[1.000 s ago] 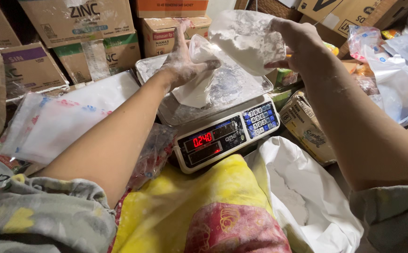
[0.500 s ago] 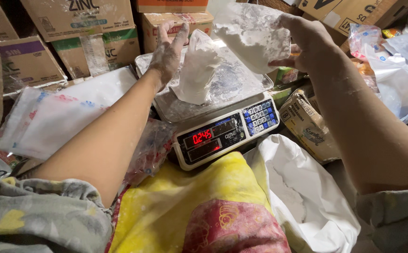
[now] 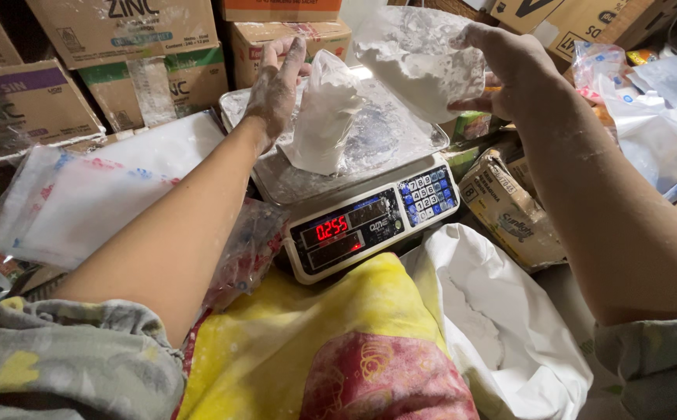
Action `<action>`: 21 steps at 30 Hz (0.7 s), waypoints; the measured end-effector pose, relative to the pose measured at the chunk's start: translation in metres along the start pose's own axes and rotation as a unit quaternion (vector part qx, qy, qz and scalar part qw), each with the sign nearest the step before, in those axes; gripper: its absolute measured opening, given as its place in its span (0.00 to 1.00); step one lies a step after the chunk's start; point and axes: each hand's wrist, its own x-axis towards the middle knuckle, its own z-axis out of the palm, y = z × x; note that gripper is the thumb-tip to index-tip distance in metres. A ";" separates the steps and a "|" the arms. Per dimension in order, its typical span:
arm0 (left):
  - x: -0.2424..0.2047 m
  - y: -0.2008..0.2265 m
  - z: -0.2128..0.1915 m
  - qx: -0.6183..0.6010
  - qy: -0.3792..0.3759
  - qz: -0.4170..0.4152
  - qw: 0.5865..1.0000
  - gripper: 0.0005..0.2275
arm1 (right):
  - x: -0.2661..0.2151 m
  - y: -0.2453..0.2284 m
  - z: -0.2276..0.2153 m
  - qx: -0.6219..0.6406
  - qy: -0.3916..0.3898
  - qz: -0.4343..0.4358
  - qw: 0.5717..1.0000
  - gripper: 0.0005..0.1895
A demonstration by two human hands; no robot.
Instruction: The person scoops white powder from a large sack into small plastic bags and weighs them on a digital scale. They adjust the powder to reach a target weight, then tie the bags and place them on the floor.
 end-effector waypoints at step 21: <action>0.004 0.044 -0.009 -0.070 0.015 0.058 0.996 0.17 | -0.016 0.001 -0.012 0.026 -0.109 0.090 0.990 0.37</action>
